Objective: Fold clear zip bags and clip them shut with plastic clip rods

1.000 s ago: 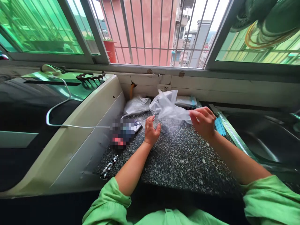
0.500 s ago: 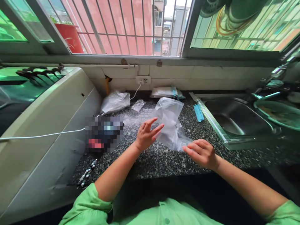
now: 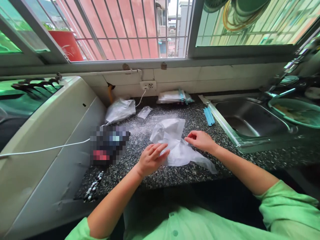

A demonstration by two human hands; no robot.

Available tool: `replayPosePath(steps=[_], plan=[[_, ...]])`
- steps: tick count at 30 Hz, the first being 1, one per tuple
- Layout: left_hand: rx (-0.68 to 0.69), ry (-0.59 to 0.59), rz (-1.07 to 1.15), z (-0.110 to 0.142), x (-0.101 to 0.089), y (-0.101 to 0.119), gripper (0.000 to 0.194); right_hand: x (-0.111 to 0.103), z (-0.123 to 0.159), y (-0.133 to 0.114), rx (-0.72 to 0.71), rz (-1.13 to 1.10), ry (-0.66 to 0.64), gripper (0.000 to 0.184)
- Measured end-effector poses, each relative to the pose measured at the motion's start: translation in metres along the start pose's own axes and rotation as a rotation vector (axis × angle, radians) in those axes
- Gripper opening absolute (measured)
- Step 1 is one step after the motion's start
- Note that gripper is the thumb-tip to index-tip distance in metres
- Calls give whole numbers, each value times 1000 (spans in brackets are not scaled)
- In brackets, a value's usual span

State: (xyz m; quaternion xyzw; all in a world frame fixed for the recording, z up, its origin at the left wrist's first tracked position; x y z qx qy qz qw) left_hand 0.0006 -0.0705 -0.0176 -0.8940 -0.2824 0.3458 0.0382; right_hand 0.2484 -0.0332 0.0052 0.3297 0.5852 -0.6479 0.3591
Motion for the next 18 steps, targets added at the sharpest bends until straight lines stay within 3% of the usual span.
replayPosePath(steps=[9,13,18], plan=[[-4,-7,-15,7,-4,4,18,28,-9,0,10,-68,-277,24],[-20,-2,1,12,-3,4,20,33,-6,-1,-12,-91,-292,16],[4,-6,-7,13,-2,5,19,36,-4,-3,0,-84,-304,29]])
Point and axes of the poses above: each hand's wrist, its own z-axis away from the middle knuckle, its own x-axis out of the palm, y = z × x, the point moved 1 cm from there along -z, towards the middle knuckle, and after that the axes turned 6 degrees about x, right-handed, at the moved point
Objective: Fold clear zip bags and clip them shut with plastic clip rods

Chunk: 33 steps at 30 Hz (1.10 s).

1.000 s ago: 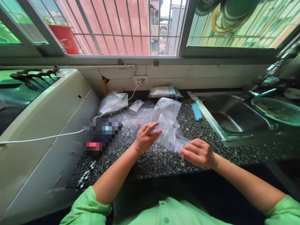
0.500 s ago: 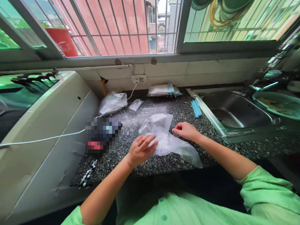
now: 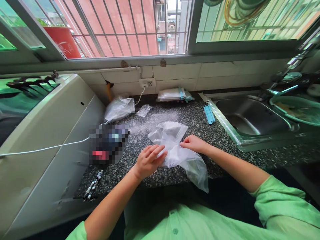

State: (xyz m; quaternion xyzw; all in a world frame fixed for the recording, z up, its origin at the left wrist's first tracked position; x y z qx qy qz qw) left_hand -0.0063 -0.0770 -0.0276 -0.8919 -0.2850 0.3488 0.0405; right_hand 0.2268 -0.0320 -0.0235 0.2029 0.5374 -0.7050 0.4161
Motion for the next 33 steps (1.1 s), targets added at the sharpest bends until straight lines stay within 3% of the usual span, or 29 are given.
replayPosePath(steps=[5,14,21,28,33], plan=[[15,1,-16,-4,-2,2,19,4,0,-2,4,-12,5,15],[-43,-22,-19,17,-25,0,27,-33,12,16,-5,-128,272,18],[-45,-68,-58,30,-41,4,21,-45,24,33,10,-176,408,21],[-69,-160,-132,48,-58,4,13,-56,24,44,40,-148,512,19],[-115,-234,-80,60,-65,10,18,-57,25,51,31,-153,509,19]])
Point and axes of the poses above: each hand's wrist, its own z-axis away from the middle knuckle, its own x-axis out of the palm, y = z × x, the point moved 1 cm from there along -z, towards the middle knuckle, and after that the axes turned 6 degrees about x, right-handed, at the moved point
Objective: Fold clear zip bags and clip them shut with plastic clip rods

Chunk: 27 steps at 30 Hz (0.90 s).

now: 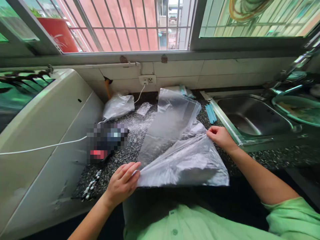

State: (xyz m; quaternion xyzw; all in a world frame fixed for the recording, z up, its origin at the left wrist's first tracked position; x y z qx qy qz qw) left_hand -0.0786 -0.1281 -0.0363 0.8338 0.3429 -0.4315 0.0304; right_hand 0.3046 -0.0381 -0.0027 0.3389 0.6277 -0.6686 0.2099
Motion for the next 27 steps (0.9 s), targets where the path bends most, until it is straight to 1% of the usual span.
replayPosePath(steps=[2,5,6,8,9,10,11,13,14,15,18,19,20,21,23,25,27], plan=[[-14,-39,41,6,-1,3,18,2,2,3,-1,22,-21,20],[15,-111,162,15,-3,5,15,5,5,8,-9,61,-48,21],[26,-122,219,18,-5,4,20,5,6,9,-12,69,-54,22],[1,-95,349,21,-11,0,41,5,8,9,-15,76,-61,23],[-43,-55,413,20,-14,-4,50,5,10,9,-19,73,-67,24],[-112,-12,471,16,-17,-8,52,4,11,8,-26,64,-75,25],[-197,44,509,9,-20,-13,49,4,12,7,-36,51,-87,25],[-385,89,505,-11,-20,-24,26,3,13,3,-64,23,-110,26],[-466,97,466,-24,-18,-30,23,3,14,2,-79,15,-118,26],[-528,71,436,-39,-13,-35,26,3,14,0,-89,12,-121,27],[-656,-22,367,-82,6,-48,48,3,15,-4,-107,27,-121,27],[-688,-56,371,-93,14,-51,51,3,16,-5,-110,31,-119,27],[-719,-89,401,-103,22,-54,51,3,16,-5,-113,33,-115,27],[-753,-126,462,-110,29,-56,46,2,17,-5,-114,34,-110,28],[-832,-181,584,-117,41,-59,36,0,18,-4,-112,32,-102,28],[-911,-177,664,-116,50,-62,31,-2,18,-3,-109,24,-97,28],[-976,-153,700,-110,58,-66,30,-3,19,-1,-108,8,-96,27]])
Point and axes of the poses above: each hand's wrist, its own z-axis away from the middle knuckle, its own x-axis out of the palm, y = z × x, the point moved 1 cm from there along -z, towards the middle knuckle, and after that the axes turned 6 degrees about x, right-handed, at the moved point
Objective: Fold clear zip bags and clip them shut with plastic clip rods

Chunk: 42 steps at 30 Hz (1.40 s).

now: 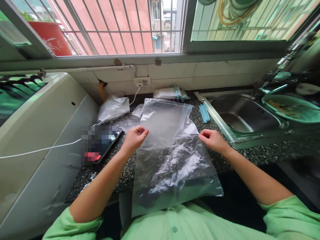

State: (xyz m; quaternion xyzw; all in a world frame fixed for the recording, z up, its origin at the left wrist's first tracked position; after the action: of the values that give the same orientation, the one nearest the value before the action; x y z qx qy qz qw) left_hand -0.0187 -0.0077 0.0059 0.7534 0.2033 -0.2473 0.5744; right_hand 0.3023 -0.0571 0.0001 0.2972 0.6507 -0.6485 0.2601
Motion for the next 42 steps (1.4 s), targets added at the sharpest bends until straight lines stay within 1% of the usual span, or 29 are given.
replayPosePath(steps=[2,4,6,8,9,11,12,13,15,17,20,22,24,27,31,36,39,42], plan=[[-43,10,27,-2,1,-13,31,-1,1,1,-2,-30,1,26],[-90,32,41,-3,1,-26,30,0,1,0,-13,-101,-32,26],[-140,64,36,-4,2,-38,28,1,-1,0,-23,-219,-98,25],[-171,97,16,-4,4,-47,27,2,-10,-1,4,-364,-113,24],[-178,112,6,-4,5,-50,27,3,-17,0,44,-437,-90,22],[-177,137,-10,-4,7,-54,26,5,-36,0,183,-575,-16,15],[-177,148,-14,-3,8,-55,25,8,-47,0,281,-634,-24,12],[-174,156,-19,-3,9,-56,25,13,-58,-1,370,-691,-67,10],[-154,167,-44,-3,11,-57,23,24,-80,-4,419,-714,-130,8],[-120,170,-85,-3,12,-58,23,38,-96,-8,432,-712,-184,13],[-76,160,-122,-2,12,-58,24,55,-109,-12,424,-696,-218,27],[-65,146,-116,-2,11,-58,26,60,-111,-11,408,-670,-212,30],[-70,134,-94,-2,9,-57,27,58,-111,-7,387,-632,-188,28],[-92,115,-34,-3,6,-57,28,48,-110,1,363,-576,-156,24],[-112,85,26,-4,5,-59,28,36,-110,9,378,-570,-190,22],[-98,-22,115,-4,8,-61,31,40,-129,8,448,-621,-193,33],[-91,-50,125,-4,8,-62,31,44,-139,8,439,-646,-202,29],[-103,-43,122,-4,7,-62,31,43,-143,10,400,-686,-200,27]])
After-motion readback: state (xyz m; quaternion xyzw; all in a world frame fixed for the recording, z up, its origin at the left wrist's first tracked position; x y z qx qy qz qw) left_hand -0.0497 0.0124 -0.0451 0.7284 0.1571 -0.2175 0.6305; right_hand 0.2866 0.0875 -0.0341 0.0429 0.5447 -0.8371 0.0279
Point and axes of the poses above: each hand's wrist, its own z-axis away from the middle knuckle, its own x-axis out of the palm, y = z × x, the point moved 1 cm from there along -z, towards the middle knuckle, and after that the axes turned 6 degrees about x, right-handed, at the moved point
